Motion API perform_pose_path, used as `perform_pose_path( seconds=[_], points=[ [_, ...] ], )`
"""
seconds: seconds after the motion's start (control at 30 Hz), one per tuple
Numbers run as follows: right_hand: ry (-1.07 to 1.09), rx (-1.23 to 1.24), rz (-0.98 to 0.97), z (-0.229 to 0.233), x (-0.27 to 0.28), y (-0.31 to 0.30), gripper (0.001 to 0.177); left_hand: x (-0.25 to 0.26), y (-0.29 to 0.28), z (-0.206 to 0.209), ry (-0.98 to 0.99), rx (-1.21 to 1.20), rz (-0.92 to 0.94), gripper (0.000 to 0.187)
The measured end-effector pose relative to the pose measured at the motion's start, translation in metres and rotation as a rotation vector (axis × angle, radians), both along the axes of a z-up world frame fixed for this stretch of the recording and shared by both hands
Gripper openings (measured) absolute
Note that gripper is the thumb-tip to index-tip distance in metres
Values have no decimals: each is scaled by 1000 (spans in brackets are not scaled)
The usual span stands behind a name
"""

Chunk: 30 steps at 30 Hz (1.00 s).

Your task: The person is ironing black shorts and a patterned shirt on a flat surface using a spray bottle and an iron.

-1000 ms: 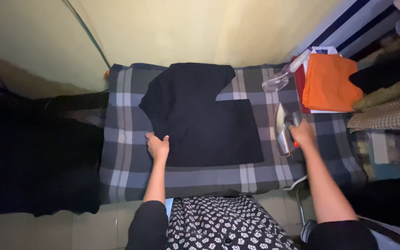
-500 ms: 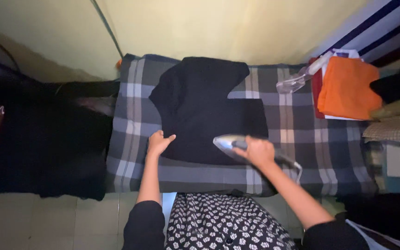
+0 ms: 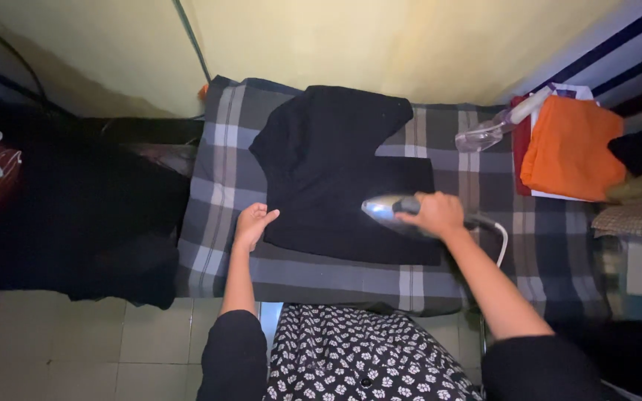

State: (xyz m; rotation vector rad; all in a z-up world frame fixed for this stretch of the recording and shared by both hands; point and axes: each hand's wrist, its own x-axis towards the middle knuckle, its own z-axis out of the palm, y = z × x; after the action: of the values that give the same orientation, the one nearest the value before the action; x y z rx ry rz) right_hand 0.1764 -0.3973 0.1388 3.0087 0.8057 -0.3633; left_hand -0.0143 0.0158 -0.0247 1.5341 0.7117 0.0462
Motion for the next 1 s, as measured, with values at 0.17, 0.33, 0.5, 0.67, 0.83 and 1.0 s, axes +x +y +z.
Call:
perform_pose_path(
  seconds=[0.17,0.33,0.5,0.67,0.83,1.0],
  points=[
    [10,-14,230,-4,-66,-5,69,3,2,-2,-18,-26,41,31],
    [-50,135,309,-7,-91,-9,64,6,1,-1,-65,-84,71,31],
    [-97,56,82,3,-61,14,68,0,0,-7,-102,-2,63,29],
    [-104,104,152,-4,-65,18,65,4,6,22,39,164,-65,30],
    [-77,223,290,-2,-105,34,60,1,13,7,126,298,-205,31],
    [-122,201,134,3,-109,69,58,2,2,4,-78,306,-33,30]
  ],
)
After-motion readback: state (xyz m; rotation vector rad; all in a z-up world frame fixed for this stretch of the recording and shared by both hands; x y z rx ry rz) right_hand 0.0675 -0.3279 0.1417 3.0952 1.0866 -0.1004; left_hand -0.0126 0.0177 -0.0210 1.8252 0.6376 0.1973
